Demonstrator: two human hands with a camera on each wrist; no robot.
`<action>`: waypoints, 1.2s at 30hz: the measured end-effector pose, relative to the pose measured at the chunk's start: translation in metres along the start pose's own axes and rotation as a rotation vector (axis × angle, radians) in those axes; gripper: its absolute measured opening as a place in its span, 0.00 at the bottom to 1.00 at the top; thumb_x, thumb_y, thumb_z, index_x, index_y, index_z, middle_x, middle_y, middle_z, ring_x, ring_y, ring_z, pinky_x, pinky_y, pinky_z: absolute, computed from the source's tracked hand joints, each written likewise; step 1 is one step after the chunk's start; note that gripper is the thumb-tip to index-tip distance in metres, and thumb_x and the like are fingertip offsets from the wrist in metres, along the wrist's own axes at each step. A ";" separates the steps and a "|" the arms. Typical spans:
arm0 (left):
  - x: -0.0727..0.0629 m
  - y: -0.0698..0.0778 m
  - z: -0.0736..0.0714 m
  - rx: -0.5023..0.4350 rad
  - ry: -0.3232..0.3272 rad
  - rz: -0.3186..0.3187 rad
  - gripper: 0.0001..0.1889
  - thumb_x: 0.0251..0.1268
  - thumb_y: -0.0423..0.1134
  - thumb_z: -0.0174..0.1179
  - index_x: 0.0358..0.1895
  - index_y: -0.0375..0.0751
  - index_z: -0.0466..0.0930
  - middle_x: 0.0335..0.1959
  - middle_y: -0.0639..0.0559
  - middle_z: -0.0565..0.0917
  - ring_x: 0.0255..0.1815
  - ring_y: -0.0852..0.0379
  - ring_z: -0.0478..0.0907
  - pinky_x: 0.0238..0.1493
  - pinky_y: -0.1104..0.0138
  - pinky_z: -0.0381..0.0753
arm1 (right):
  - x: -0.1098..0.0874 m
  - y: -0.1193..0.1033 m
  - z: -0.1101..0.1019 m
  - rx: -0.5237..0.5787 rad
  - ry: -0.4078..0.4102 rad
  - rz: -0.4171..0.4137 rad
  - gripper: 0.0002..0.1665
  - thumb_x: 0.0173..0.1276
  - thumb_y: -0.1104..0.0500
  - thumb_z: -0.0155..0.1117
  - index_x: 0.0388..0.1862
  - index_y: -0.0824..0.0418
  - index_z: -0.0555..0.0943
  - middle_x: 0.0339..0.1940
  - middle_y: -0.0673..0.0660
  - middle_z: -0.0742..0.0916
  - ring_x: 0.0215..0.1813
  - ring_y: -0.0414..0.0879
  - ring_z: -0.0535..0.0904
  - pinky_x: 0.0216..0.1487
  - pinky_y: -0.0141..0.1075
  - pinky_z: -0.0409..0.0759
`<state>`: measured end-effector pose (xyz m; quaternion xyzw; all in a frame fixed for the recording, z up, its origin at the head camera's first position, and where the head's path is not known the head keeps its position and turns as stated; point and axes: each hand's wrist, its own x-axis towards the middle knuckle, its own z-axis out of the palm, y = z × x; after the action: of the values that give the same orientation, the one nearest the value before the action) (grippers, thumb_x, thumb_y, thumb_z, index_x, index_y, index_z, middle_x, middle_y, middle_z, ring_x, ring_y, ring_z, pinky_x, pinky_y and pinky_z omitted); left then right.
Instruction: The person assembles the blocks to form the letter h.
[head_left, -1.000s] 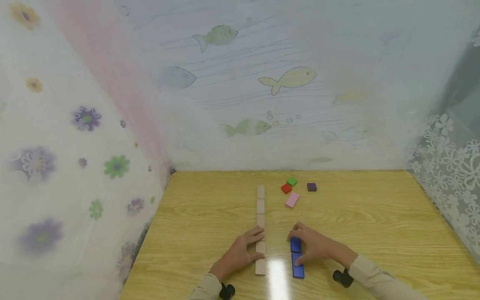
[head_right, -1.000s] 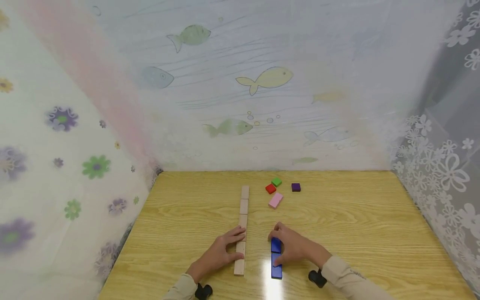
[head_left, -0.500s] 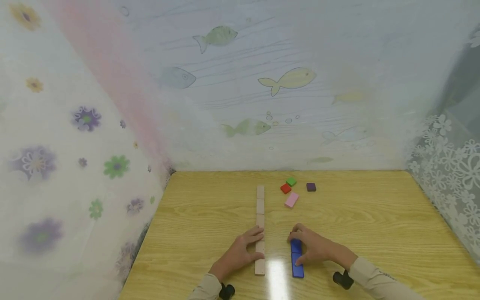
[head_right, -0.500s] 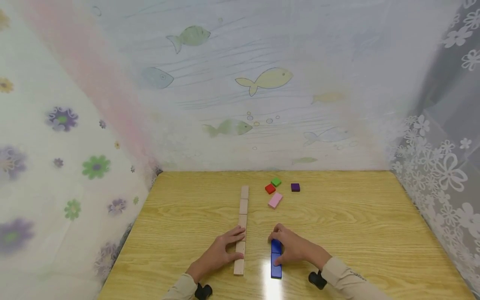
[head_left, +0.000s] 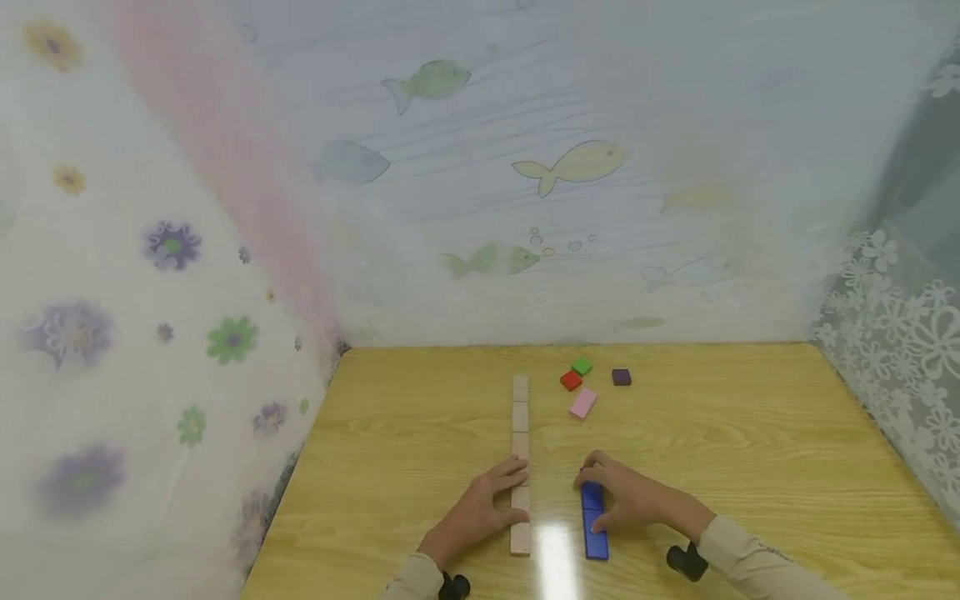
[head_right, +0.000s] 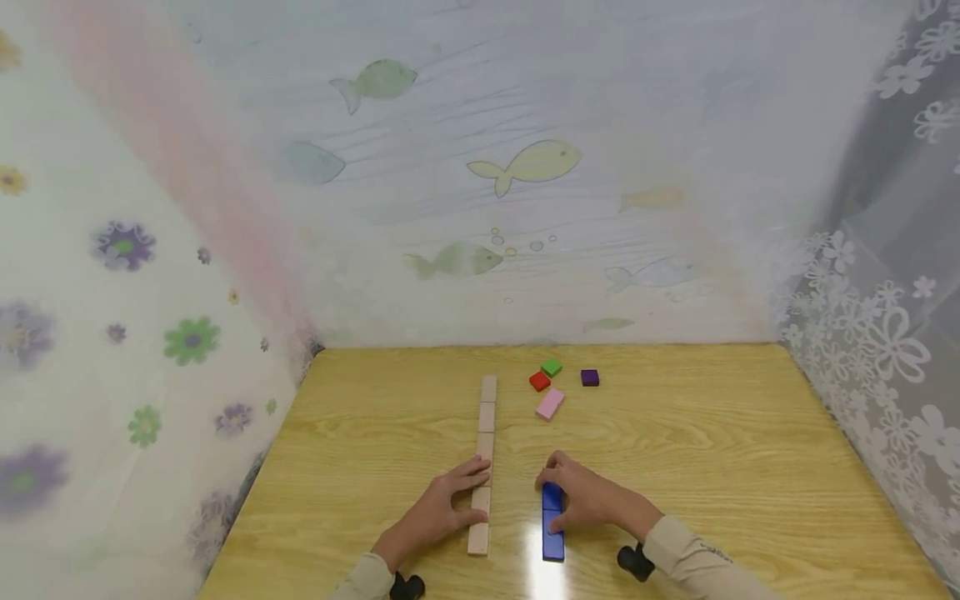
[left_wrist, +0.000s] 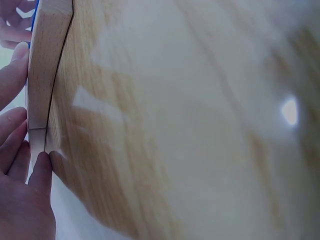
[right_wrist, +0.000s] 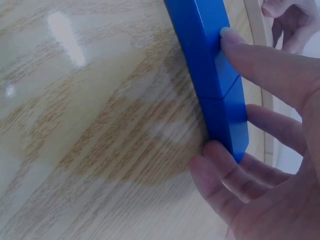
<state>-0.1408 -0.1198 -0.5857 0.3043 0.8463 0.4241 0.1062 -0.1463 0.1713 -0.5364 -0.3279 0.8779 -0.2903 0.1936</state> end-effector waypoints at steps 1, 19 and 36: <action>0.000 0.000 0.000 -0.003 0.000 -0.003 0.33 0.58 0.48 0.65 0.65 0.37 0.70 0.71 0.53 0.63 0.73 0.52 0.54 0.68 0.53 0.61 | 0.000 0.000 0.000 -0.001 -0.003 0.002 0.30 0.53 0.50 0.76 0.53 0.60 0.78 0.55 0.56 0.70 0.52 0.52 0.72 0.53 0.45 0.77; 0.000 -0.003 0.000 -0.010 0.008 0.007 0.33 0.59 0.49 0.65 0.65 0.38 0.69 0.71 0.52 0.62 0.73 0.52 0.54 0.69 0.54 0.59 | 0.004 -0.003 -0.005 -0.075 0.040 -0.007 0.30 0.53 0.49 0.75 0.53 0.58 0.77 0.53 0.54 0.71 0.48 0.48 0.75 0.48 0.43 0.79; 0.000 -0.005 0.002 0.001 -0.012 -0.010 0.33 0.59 0.50 0.64 0.66 0.39 0.69 0.72 0.53 0.61 0.73 0.52 0.53 0.69 0.53 0.59 | 0.014 -0.004 -0.043 -0.148 0.178 -0.032 0.29 0.55 0.58 0.73 0.55 0.63 0.75 0.53 0.58 0.72 0.41 0.48 0.76 0.39 0.38 0.79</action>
<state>-0.1416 -0.1211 -0.5904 0.3027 0.8475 0.4212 0.1130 -0.1771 0.1760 -0.5033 -0.3283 0.9053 -0.2559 0.0854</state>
